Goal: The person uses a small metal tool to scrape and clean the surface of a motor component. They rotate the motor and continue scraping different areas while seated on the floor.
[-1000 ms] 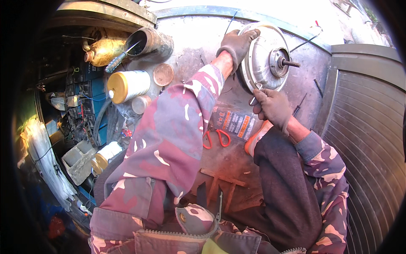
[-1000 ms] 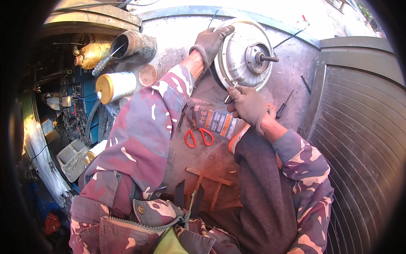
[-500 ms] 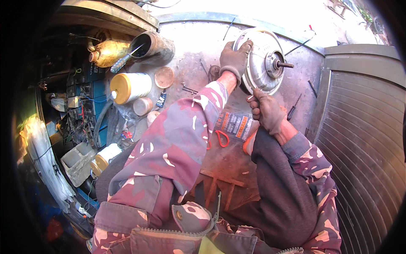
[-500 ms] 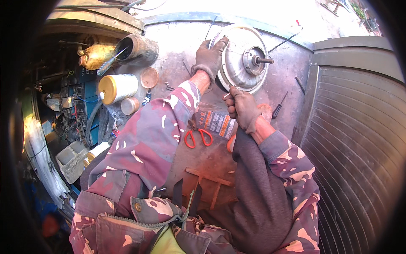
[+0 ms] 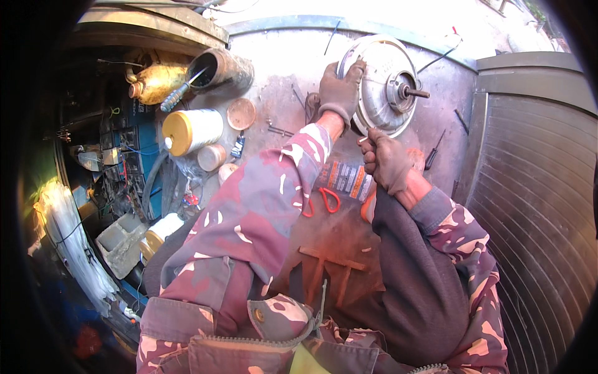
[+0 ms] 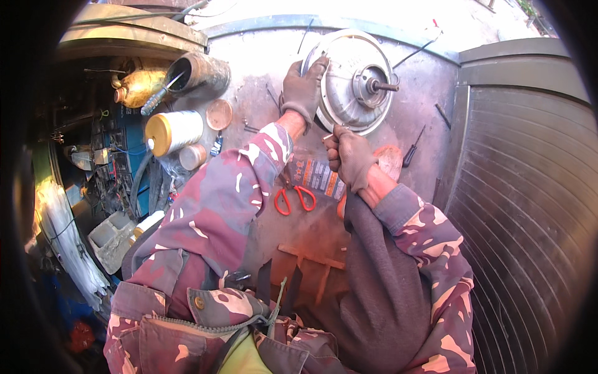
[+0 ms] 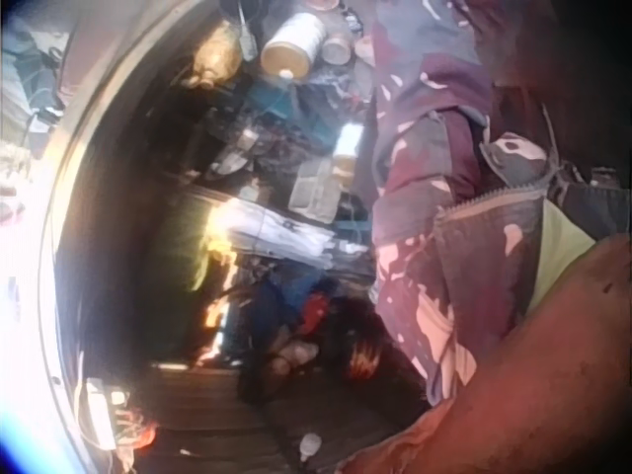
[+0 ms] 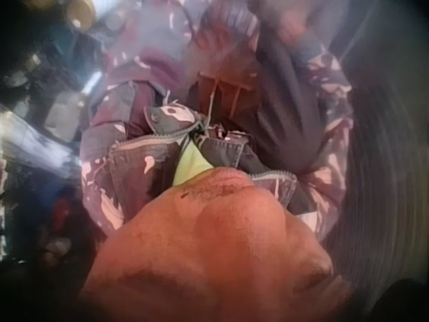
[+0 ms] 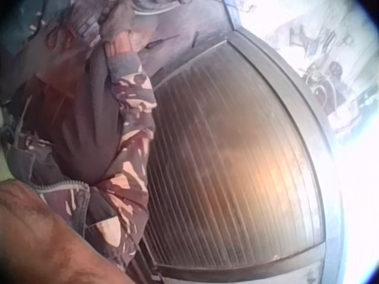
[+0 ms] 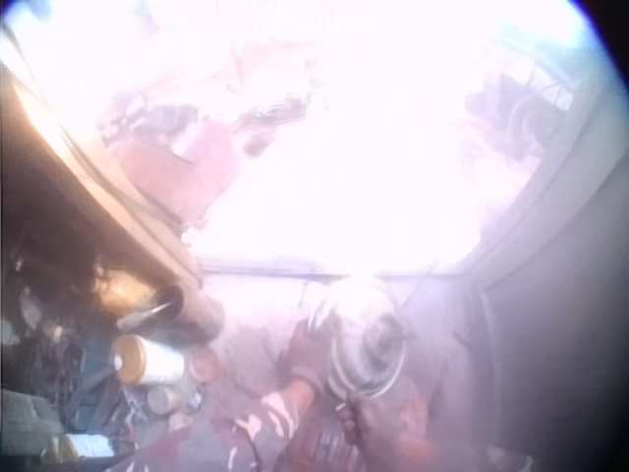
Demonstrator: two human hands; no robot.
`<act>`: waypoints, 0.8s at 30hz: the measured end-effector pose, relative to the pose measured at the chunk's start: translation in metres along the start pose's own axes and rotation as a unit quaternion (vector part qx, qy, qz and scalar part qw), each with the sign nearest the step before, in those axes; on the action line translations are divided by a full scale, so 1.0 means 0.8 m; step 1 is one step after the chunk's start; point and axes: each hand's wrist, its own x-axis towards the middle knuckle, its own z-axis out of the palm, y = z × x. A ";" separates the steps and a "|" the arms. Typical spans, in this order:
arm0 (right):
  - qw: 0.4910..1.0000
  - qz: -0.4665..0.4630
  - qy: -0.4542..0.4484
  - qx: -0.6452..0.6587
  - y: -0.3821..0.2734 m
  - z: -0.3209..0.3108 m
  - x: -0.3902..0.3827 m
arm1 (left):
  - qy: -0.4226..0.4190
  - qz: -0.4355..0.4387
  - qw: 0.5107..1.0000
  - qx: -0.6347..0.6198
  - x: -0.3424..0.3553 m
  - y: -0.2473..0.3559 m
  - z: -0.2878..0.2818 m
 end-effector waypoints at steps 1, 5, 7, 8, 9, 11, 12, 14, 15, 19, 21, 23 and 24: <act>1.000 -0.001 0.001 0.013 -0.001 0.002 0.001 | -0.003 -0.002 1.000 0.021 0.004 0.002 0.001; 1.000 -0.003 -0.010 -0.026 -0.008 -0.003 0.000 | 0.023 0.011 0.995 0.094 0.008 0.003 0.002; 0.998 -0.006 -0.005 -0.065 -0.009 -0.010 -0.002 | 0.013 0.022 0.995 0.095 0.003 0.000 -0.002; 0.997 -0.025 -0.012 -0.073 -0.007 -0.012 -0.002 | 0.011 0.034 0.995 0.094 0.001 -0.002 -0.004; 0.996 -0.039 -0.004 -0.084 -0.004 -0.016 -0.003 | 0.006 0.036 0.994 0.105 0.001 -0.003 -0.006; 0.995 -0.052 -0.001 -0.089 -0.001 -0.020 -0.001 | 0.002 0.043 0.993 0.108 -0.002 -0.007 -0.010; 0.995 -0.052 -0.008 -0.084 0.001 -0.022 0.002 | 0.001 0.052 0.993 0.107 -0.003 -0.010 -0.011; 0.995 -0.045 -0.012 -0.092 0.002 -0.025 0.006 | -0.013 0.065 0.994 0.090 -0.005 -0.015 -0.014; 0.994 -0.039 -0.009 -0.106 0.003 -0.027 0.007 | -0.021 0.069 0.994 0.080 -0.007 -0.017 -0.017; 0.988 -0.016 -0.006 -0.154 0.012 -0.034 0.012 | -0.035 0.094 0.991 0.091 -0.021 -0.031 -0.032; 0.988 0.009 -0.012 -0.155 0.018 -0.037 0.013 | -0.051 0.120 0.988 0.087 -0.030 -0.039 -0.044; 0.990 0.009 -0.016 -0.142 0.024 -0.038 0.015 | -0.045 0.143 0.983 0.105 -0.035 -0.048 -0.052; 0.990 0.009 -0.018 -0.139 0.026 -0.039 0.017 | -0.042 0.154 0.981 0.109 -0.035 -0.053 -0.055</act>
